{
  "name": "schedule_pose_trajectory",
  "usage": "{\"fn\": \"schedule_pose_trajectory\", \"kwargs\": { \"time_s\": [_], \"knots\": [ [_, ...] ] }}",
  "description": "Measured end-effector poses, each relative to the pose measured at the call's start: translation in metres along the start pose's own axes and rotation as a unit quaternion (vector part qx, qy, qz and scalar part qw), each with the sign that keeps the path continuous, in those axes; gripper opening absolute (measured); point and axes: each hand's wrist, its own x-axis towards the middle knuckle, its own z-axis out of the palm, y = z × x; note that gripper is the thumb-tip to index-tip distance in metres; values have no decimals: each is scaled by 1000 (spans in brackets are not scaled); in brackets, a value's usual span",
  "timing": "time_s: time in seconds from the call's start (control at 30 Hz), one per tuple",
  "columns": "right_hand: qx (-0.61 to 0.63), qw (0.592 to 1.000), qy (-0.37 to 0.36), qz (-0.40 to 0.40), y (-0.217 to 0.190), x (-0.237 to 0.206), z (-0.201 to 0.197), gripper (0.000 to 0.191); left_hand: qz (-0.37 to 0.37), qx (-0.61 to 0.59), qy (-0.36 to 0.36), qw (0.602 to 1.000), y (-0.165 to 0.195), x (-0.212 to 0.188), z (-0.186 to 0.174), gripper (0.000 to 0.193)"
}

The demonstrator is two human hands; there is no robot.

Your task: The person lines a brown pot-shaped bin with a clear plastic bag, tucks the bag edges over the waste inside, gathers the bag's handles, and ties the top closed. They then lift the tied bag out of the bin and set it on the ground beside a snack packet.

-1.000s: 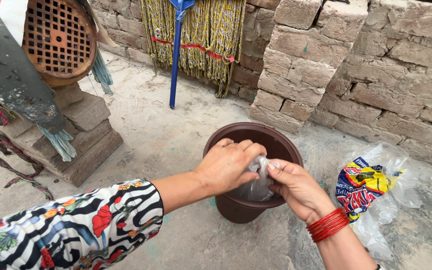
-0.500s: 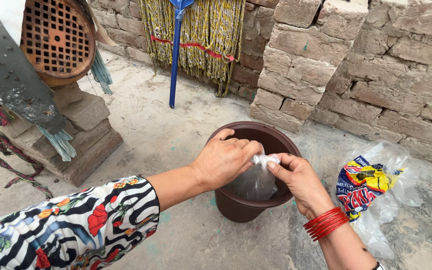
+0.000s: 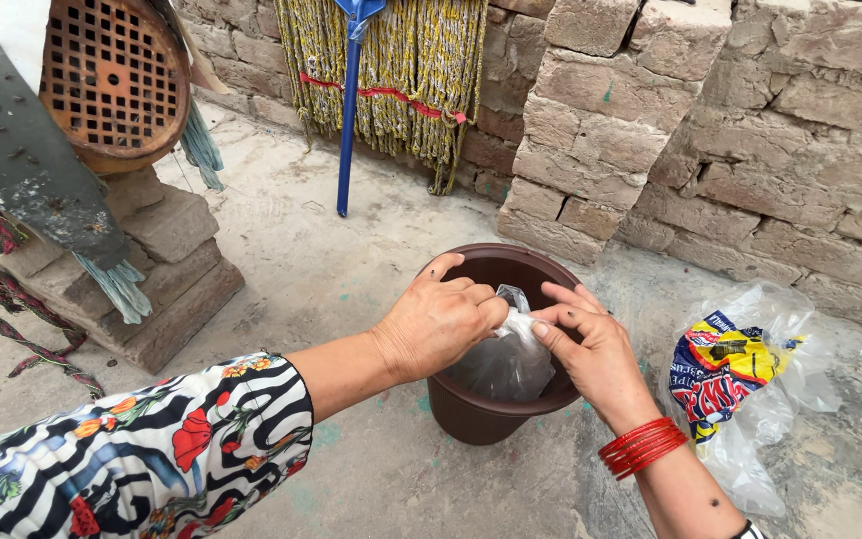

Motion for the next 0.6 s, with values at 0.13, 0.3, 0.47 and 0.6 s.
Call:
{"fn": "schedule_pose_trajectory", "kwargs": {
  "time_s": [0.13, 0.3, 0.47, 0.6],
  "knots": [
    [-91, 995, 0, 48, 2, -1, 1, 19, 3, 5, -17, 1000, -1, 0, -1, 5],
    [-108, 994, 20, 6, 4, -2, 3, 18, 14, 1, -45, 999, -2, -2, -2, 7],
    [-127, 991, 31, -3, 4, -3, 4, 17, 22, 17, -16, 999, -4, -3, 1, 11],
    [-135, 990, 39, -5, 5, -2, 5, 17, 21, 16, -16, 1000, -5, -5, 3, 12]
  ]
}}
